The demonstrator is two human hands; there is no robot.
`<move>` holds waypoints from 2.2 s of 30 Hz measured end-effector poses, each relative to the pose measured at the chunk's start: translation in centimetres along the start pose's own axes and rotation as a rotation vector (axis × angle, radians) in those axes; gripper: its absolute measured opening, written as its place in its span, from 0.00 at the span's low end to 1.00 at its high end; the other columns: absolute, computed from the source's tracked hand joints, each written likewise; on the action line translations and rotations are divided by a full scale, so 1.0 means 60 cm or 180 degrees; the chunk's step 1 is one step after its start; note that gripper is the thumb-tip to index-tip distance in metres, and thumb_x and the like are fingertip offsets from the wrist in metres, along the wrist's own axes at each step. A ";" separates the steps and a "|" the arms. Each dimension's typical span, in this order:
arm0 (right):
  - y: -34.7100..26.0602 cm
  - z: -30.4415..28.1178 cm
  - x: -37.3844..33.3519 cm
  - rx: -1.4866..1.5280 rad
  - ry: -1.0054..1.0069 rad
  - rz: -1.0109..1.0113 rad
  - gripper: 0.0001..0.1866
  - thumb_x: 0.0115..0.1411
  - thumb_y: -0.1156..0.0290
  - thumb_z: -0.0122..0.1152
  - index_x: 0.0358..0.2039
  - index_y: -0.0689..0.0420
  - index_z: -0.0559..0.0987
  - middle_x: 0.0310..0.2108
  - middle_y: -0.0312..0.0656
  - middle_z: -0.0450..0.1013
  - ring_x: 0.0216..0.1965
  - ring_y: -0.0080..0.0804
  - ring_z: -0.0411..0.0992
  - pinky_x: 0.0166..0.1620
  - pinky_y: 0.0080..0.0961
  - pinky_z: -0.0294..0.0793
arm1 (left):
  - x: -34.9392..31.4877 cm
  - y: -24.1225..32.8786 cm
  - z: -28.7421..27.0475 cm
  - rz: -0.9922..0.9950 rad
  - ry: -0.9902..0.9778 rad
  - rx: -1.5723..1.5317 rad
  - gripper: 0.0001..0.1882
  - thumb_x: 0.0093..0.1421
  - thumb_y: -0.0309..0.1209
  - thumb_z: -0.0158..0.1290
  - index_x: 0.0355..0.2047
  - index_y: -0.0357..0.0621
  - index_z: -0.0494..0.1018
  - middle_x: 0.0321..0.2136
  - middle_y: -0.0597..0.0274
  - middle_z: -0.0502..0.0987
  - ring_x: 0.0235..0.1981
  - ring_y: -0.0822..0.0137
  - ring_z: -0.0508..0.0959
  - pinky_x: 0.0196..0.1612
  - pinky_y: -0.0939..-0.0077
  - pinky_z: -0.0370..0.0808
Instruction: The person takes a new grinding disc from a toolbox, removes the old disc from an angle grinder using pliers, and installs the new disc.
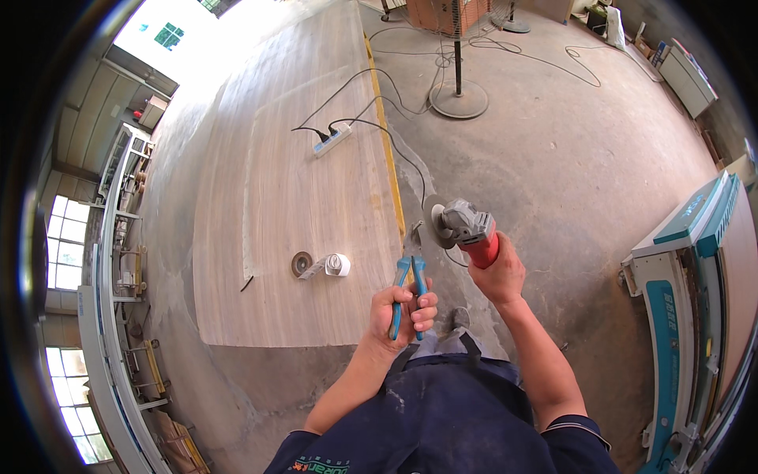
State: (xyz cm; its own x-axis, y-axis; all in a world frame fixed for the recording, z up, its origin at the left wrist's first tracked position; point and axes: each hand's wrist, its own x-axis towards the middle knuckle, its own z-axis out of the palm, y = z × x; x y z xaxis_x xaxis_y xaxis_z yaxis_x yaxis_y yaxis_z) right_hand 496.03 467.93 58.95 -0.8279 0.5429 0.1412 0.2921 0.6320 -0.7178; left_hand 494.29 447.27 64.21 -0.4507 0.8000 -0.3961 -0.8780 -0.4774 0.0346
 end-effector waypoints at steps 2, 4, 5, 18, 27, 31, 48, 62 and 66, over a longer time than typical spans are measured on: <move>-0.001 0.000 0.000 0.0132 0.0018 0.0028 0.28 0.40 0.67 0.65 0.45 0.54 0.70 0.34 0.48 0.74 0.36 0.48 0.73 0.38 0.37 0.72 | 0.000 -0.002 -0.004 0.0009 -0.0086 -0.0070 0.19 0.50 0.30 0.41 0.42 0.37 0.68 0.26 0.62 0.64 0.21 0.70 0.64 0.25 0.75 0.66; -0.006 -0.003 -0.001 0.0154 0.0015 0.0083 0.28 0.40 0.68 0.65 0.45 0.55 0.70 0.34 0.48 0.74 0.36 0.48 0.73 0.39 0.36 0.72 | 0.003 -0.004 -0.012 0.0006 -0.0190 -0.0157 0.20 0.50 0.30 0.40 0.43 0.37 0.68 0.26 0.62 0.64 0.21 0.70 0.64 0.25 0.76 0.66; -0.008 -0.004 -0.002 0.0166 0.0015 0.0112 0.28 0.40 0.68 0.65 0.45 0.55 0.70 0.34 0.49 0.74 0.36 0.48 0.73 0.39 0.36 0.72 | 0.005 -0.004 -0.016 -0.0014 -0.0277 -0.0198 0.20 0.50 0.30 0.41 0.43 0.38 0.68 0.26 0.62 0.64 0.22 0.70 0.65 0.26 0.75 0.66; -0.001 0.001 0.012 0.0303 0.0063 0.0072 0.29 0.39 0.70 0.65 0.45 0.56 0.70 0.34 0.49 0.74 0.36 0.49 0.73 0.39 0.36 0.72 | 0.004 -0.013 -0.007 -0.0186 -0.0513 -0.0146 0.19 0.50 0.30 0.42 0.44 0.42 0.68 0.27 0.62 0.65 0.22 0.68 0.66 0.27 0.73 0.67; -0.009 -0.025 0.028 -0.0033 0.0144 -0.0352 0.27 0.40 0.70 0.64 0.44 0.54 0.70 0.37 0.45 0.73 0.38 0.45 0.73 0.39 0.35 0.73 | 0.014 -0.004 0.002 0.0073 0.0239 0.0217 0.15 0.50 0.30 0.41 0.39 0.40 0.68 0.25 0.61 0.65 0.21 0.70 0.65 0.25 0.75 0.64; -0.010 -0.024 0.032 -0.0182 0.0217 -0.0613 0.28 0.39 0.72 0.63 0.45 0.54 0.70 0.38 0.45 0.73 0.38 0.45 0.72 0.39 0.35 0.73 | 0.016 -0.006 0.015 0.0097 0.0270 0.0223 0.15 0.50 0.29 0.41 0.39 0.41 0.67 0.26 0.61 0.65 0.21 0.70 0.65 0.26 0.75 0.64; -0.004 -0.056 0.047 0.0146 -0.0559 0.0086 0.29 0.37 0.69 0.66 0.44 0.58 0.72 0.34 0.46 0.74 0.36 0.41 0.74 0.40 0.32 0.72 | 0.010 0.023 -0.036 0.0996 0.0908 0.1943 0.16 0.47 0.20 0.43 0.39 0.42 0.62 0.24 0.60 0.67 0.19 0.71 0.68 0.21 0.75 0.67; -0.039 -0.105 0.061 0.0520 -0.1533 0.0190 0.31 0.34 0.68 0.65 0.44 0.60 0.72 0.34 0.47 0.74 0.35 0.39 0.73 0.42 0.30 0.71 | 0.012 0.068 -0.082 0.2410 0.0736 0.4587 0.16 0.46 0.19 0.47 0.37 0.42 0.63 0.23 0.68 0.65 0.25 0.76 0.65 0.31 0.82 0.65; -0.051 -0.108 0.065 0.0379 -0.1693 0.0110 0.32 0.34 0.68 0.65 0.45 0.60 0.72 0.33 0.48 0.74 0.36 0.41 0.73 0.42 0.31 0.71 | 0.013 0.076 -0.079 0.2427 0.0756 0.4737 0.16 0.46 0.17 0.46 0.37 0.42 0.62 0.23 0.68 0.66 0.25 0.76 0.66 0.31 0.81 0.66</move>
State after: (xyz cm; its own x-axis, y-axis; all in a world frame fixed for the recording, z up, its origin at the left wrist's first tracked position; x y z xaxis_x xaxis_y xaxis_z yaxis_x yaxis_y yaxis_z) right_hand 494.99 471.68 66.12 -0.9558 0.1880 -0.2261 0.2928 0.5351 -0.7924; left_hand 490.72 444.00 59.74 -0.9025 0.4307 0.0031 0.0710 0.1417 0.9874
